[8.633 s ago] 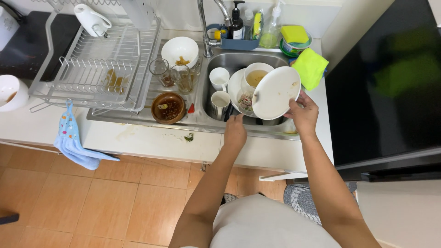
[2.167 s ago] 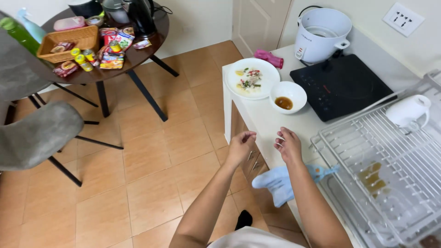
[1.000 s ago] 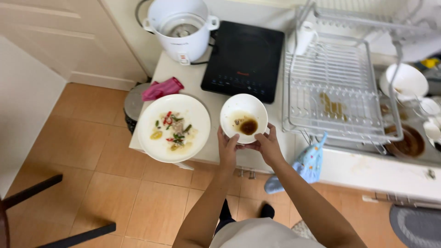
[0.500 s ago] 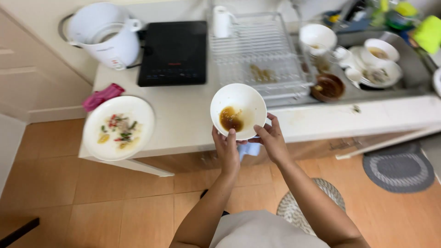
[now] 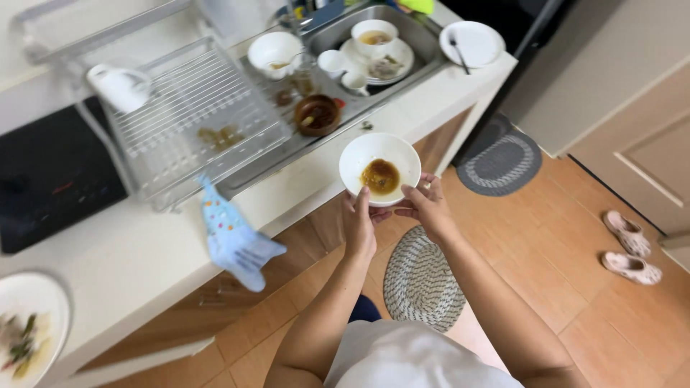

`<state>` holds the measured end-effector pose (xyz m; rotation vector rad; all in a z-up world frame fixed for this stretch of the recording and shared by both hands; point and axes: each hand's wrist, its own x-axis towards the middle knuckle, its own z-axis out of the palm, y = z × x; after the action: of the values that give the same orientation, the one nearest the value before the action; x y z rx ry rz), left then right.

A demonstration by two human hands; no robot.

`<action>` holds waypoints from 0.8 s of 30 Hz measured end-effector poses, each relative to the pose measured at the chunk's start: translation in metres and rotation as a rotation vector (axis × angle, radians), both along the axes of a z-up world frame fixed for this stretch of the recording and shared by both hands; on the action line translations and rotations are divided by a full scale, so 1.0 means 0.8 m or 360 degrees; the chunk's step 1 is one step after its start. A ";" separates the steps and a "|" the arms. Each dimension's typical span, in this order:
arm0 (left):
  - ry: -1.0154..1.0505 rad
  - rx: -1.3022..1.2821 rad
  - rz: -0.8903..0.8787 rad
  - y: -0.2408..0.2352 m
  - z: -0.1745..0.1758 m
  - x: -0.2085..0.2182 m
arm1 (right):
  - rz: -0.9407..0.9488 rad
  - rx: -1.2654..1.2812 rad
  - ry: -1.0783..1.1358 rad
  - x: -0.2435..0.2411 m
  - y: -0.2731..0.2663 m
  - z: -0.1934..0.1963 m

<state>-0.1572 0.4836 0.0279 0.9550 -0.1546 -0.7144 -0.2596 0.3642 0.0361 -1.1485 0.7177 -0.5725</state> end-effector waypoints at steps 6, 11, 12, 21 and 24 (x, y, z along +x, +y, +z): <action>0.0079 -0.0032 -0.0190 -0.117 -0.001 -0.010 | -0.0136 0.0120 -0.0057 -0.026 -0.103 0.004; 0.0136 -0.0054 -0.0063 -0.239 -0.053 0.036 | -0.0024 0.0067 -0.0044 0.005 -0.216 -0.019; 0.0104 -0.0001 -0.0006 -0.262 -0.054 0.046 | 0.0015 0.0016 0.0006 0.015 -0.237 -0.018; 0.0228 0.0088 0.0038 -0.433 -0.079 0.124 | 0.0086 -0.0064 0.0265 0.120 -0.441 -0.018; 0.0130 0.0176 0.0097 -0.458 -0.050 0.146 | 0.0207 -0.0088 0.0262 0.147 -0.478 -0.023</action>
<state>-0.0406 0.1172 -0.0119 1.0301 -0.0143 -0.7099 -0.1416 -0.0182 0.0178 -1.2941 0.7649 -0.3934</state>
